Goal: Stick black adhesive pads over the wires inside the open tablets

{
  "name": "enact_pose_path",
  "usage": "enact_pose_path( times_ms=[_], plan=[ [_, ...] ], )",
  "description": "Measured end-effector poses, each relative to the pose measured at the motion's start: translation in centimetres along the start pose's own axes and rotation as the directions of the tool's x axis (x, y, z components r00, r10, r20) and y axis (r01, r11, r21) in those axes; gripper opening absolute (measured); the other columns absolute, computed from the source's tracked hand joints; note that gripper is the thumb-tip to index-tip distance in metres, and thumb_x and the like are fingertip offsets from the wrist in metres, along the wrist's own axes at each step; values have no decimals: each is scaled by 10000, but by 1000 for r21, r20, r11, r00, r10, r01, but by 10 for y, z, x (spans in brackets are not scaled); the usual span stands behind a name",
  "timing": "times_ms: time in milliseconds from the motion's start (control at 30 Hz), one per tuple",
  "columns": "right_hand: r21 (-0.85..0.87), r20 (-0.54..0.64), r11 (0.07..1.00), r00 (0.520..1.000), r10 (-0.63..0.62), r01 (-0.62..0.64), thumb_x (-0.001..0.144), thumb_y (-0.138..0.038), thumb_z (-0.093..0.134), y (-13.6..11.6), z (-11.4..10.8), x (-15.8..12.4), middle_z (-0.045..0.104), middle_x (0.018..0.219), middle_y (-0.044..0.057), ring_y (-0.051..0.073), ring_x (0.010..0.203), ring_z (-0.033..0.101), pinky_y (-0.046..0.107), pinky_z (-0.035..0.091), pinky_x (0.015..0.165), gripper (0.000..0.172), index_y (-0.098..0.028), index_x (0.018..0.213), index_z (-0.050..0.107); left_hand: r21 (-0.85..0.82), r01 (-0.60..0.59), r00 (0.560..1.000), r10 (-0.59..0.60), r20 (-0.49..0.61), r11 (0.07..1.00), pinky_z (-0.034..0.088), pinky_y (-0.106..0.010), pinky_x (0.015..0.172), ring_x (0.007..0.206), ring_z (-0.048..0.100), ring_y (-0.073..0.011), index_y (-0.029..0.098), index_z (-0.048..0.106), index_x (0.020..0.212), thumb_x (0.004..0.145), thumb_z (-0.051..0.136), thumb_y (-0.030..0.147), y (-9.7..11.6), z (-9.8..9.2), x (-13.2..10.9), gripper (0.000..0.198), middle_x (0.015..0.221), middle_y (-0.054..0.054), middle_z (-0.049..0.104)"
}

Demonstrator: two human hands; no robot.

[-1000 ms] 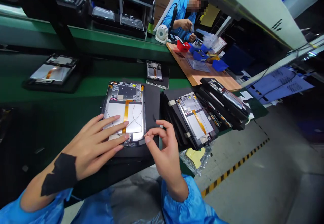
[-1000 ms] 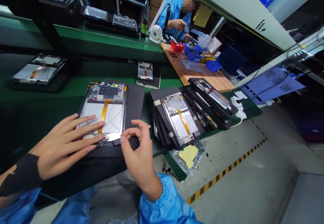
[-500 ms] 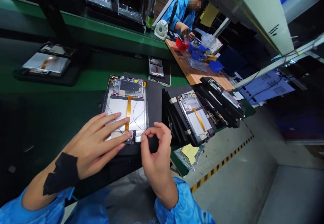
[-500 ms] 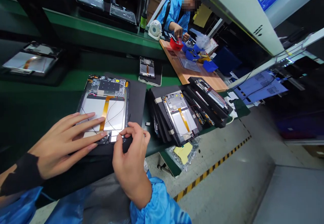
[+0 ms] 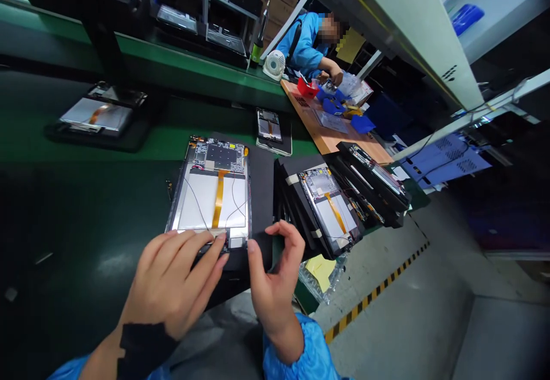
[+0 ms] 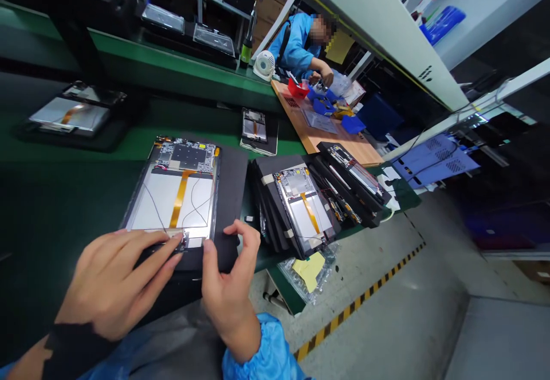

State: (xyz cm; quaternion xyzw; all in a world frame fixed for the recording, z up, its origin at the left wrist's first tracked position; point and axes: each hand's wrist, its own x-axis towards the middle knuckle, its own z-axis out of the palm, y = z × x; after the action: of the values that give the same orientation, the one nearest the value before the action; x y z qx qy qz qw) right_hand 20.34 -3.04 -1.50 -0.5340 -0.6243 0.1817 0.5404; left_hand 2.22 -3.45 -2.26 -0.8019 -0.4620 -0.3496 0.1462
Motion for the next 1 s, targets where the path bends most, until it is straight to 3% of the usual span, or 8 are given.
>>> enact_pose_path(
  times_ms=[100,267,333,433,533,633,767,1000],
  plan=[
    [65,116,976,970,-215,209,971,-62,590,-2,-12,18,696,1108,50,240,1088,610,438,517,977,503,-345,1381,520,22,15,1000,-15,-1,1000,488,-466,871,993,660,-293,92,650,1213,968,645,102,12,-1,15,246,1068,-150,745],
    [40,556,842,688,-466,538,965,-49,559,4,-24,67,795,1156,42,264,1093,703,507,524,969,584,-338,1472,528,59,-49,998,46,46,997,499,-434,810,963,667,-273,107,684,1119,1001,572,108,10,-4,27,163,1037,-137,765],
    [41,581,821,654,-484,570,978,-61,556,11,-26,75,805,1148,45,256,1052,721,498,539,954,537,-309,1454,556,68,-101,994,98,40,993,500,-443,838,958,674,-272,99,698,1154,985,601,118,6,-4,23,196,1054,-131,775],
    [55,511,834,702,-496,549,978,-63,588,21,-25,72,808,1081,58,243,1004,723,456,569,906,487,-280,1415,594,22,-176,984,175,28,984,487,-457,966,1019,688,-261,109,702,1229,975,612,94,0,-3,14,269,1101,-112,782],
    [67,444,849,747,-496,524,982,-63,604,23,-23,65,801,1052,67,235,999,727,430,584,886,457,-266,1391,620,-90,-117,992,121,40,989,453,-462,1061,1073,683,-248,155,711,1205,995,593,81,-6,-1,12,252,1097,-79,779],
    [86,432,877,776,-460,472,978,-56,614,20,-21,63,806,1073,65,234,1008,724,414,591,880,451,-264,1378,624,-182,-12,998,23,55,983,436,-486,1064,1079,658,-255,184,705,1174,1008,594,86,-15,-3,15,223,1094,-65,771],
    [129,445,923,811,-381,362,949,-50,652,16,-24,62,825,1100,47,246,1067,697,421,581,936,509,-276,1400,588,-235,-33,995,54,82,971,438,-486,1055,1084,643,-255,205,695,1156,1034,553,109,-24,-6,20,211,1101,-54,761],
    [165,483,982,876,-2,-89,1020,-120,623,2,-29,44,801,1231,13,191,1197,724,374,544,1088,458,-332,1422,562,-93,36,997,-30,65,995,447,-470,915,922,654,-268,116,694,1087,1011,621,194,10,-1,33,132,988,-106,728]
  ],
)
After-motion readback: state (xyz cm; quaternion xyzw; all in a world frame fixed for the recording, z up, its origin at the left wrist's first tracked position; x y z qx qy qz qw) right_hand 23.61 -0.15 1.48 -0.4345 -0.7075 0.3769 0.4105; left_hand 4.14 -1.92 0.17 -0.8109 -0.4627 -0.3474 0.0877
